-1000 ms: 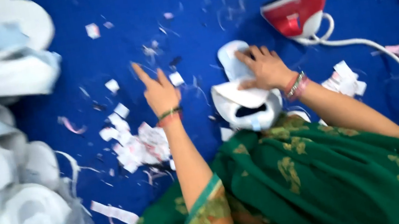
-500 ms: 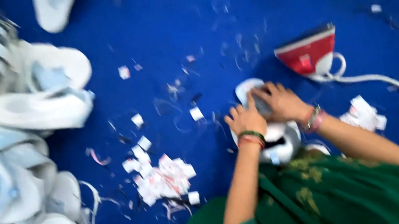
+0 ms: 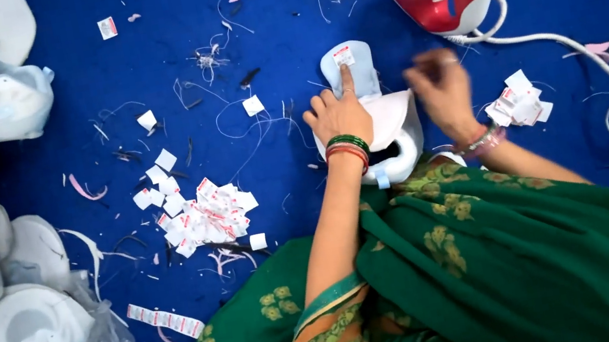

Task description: The person applies branding labels to shoe uppers and heat-seals them using a clothes iron.

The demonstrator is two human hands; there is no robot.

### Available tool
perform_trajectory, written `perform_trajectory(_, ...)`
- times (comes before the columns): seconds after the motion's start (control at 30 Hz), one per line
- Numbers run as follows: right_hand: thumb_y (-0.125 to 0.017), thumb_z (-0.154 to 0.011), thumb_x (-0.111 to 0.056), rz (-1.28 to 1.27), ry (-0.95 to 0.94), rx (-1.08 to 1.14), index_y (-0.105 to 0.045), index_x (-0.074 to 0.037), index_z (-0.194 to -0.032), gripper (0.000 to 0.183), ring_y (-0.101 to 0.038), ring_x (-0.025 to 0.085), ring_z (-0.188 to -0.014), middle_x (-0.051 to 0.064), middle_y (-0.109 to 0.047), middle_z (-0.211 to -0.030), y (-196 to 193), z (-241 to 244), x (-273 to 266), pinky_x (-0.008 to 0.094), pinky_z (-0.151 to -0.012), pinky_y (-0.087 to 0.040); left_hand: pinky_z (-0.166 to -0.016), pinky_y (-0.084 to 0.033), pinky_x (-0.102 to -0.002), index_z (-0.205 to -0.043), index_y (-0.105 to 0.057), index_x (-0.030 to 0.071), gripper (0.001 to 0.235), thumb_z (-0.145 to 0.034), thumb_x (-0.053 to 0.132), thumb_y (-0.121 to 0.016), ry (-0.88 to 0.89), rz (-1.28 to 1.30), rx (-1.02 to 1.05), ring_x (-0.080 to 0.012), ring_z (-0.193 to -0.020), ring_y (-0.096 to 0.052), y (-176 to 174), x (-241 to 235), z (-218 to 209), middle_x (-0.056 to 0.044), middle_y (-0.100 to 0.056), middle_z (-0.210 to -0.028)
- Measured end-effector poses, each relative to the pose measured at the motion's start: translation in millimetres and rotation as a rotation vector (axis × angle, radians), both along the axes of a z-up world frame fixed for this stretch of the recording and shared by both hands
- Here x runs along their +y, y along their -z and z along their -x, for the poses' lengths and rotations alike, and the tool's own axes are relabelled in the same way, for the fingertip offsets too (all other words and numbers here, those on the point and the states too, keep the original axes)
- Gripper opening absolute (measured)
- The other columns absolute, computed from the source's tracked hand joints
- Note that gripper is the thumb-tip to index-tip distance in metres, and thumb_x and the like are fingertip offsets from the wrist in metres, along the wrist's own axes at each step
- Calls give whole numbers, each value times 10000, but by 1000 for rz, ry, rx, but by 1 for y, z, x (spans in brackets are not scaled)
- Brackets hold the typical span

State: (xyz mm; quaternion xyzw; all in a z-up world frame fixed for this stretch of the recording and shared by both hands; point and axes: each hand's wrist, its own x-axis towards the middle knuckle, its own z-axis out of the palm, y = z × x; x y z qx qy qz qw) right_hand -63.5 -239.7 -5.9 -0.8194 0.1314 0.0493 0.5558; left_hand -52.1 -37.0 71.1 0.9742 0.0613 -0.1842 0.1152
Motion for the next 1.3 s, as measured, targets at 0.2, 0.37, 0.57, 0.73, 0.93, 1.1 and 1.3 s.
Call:
perform_trajectory(0.2,-839,-1018,-138,112,61,-523,-470,54,-1370,545,-645,246,-1084,148,-605,-1228,-62,-17,-21,362,-937,-570,-977,-338,-505,-1611,-321,267,710,-931,166,-496,17,-5,13,-321,-1126,-507,1,1,1,-163,-605,-1219)
perform_trajectory(0.37,-793,-1011,-158,247,-184,-525,-581,27,-1303,406,-743,265,-1040,180,-724,-1137,-111,-66,-23,374,-891,-590,-971,-338,-509,-1619,-286,284,745,-916,183,-510,-1,22,14,-334,-1137,-499,-7,2,-4,-177,-595,-1237)
perform_trajectory(0.57,-787,-967,-345,710,-473,-353,-628,30,-1232,486,-739,391,-868,250,-732,-970,-179,-71,37,455,-727,-574,-982,-340,-502,-1600,-319,301,750,-890,199,-536,-21,30,-3,-318,-1149,-502,15,0,4,-155,-607,-1216)
perform_trajectory(0.73,-736,-928,-466,1004,-653,-275,-627,20,-1123,535,-727,390,-743,220,-730,-886,-149,-69,71,469,-592,-575,-956,-348,-495,-1605,-326,302,756,-885,209,-538,-15,17,-47,-311,-1129,-510,17,-3,6,-149,-620,-1166)
perform_trajectory(0.93,-670,-972,-493,1154,-678,-285,-608,27,-1182,564,-719,320,-631,184,-722,-786,-131,-83,63,423,-486,-562,-1184,-204,-716,-1422,-560,136,461,-996,310,-527,42,-119,-298,-310,-1301,-508,5,-22,29,-167,-612,-1313)
perform_trajectory(1.1,-645,-1011,-531,1173,-627,-299,-608,58,-1193,617,-718,310,-617,167,-715,-728,-151,-92,54,414,-506,-566,-1139,-81,-797,-1379,-555,-64,775,-941,575,-554,93,198,-260,-398,-1346,-460,11,-17,29,-312,-543,-1374)
perform_trajectory(1.3,-646,-955,-554,1082,-743,-176,-595,47,-1193,648,-721,336,-631,192,-719,-741,-156,-86,78,444,-529,-575,-1158,-109,-770,-1369,-552,-45,784,-913,592,-577,146,169,-155,-402,-1383,-439,6,-21,29,-313,-513,-1422)
